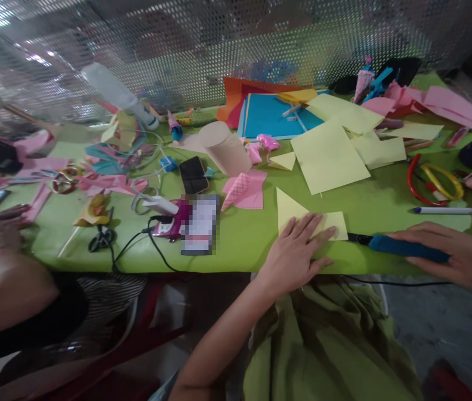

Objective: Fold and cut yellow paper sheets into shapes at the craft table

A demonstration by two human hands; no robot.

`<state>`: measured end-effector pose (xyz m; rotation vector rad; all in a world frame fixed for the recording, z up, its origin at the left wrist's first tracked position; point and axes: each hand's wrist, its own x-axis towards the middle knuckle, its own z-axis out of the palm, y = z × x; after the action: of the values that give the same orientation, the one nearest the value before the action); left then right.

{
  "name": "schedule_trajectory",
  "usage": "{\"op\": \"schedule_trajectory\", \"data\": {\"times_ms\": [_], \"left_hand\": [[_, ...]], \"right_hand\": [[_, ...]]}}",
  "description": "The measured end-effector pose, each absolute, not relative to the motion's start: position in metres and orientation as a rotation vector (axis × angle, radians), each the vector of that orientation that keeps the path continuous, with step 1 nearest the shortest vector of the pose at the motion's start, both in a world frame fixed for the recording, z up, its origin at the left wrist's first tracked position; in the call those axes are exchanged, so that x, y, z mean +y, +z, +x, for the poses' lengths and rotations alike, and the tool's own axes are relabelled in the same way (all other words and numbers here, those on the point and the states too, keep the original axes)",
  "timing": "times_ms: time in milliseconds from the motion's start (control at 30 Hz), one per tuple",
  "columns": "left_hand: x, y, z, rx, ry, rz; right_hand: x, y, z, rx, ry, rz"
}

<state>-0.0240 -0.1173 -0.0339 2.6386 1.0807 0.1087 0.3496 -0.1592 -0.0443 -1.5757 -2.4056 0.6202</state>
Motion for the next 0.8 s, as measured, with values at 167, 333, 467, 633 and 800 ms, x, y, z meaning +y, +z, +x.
{"op": "schedule_trajectory", "data": {"times_ms": [167,333,467,633,800], "left_hand": [[-0.117,-0.035,-0.024,1.073,0.117,2.641],[-0.118,-0.036,-0.024,1.075,0.146,2.640],[-0.118,-0.037,-0.024,1.071,0.173,2.643],[-0.118,-0.036,-0.024,1.073,0.157,2.637],[-0.118,-0.036,-0.024,1.072,0.158,2.635]], "right_hand": [[-0.163,-0.041,0.342,-2.382,0.580,-1.548],[-0.170,-0.039,0.333,-2.378,0.569,-1.585],[-0.176,-0.040,0.325,-2.319,0.506,-1.570],[-0.180,-0.041,0.316,-2.335,0.449,-1.529],[-0.184,-0.040,0.309,-2.333,0.328,-1.532]]}}
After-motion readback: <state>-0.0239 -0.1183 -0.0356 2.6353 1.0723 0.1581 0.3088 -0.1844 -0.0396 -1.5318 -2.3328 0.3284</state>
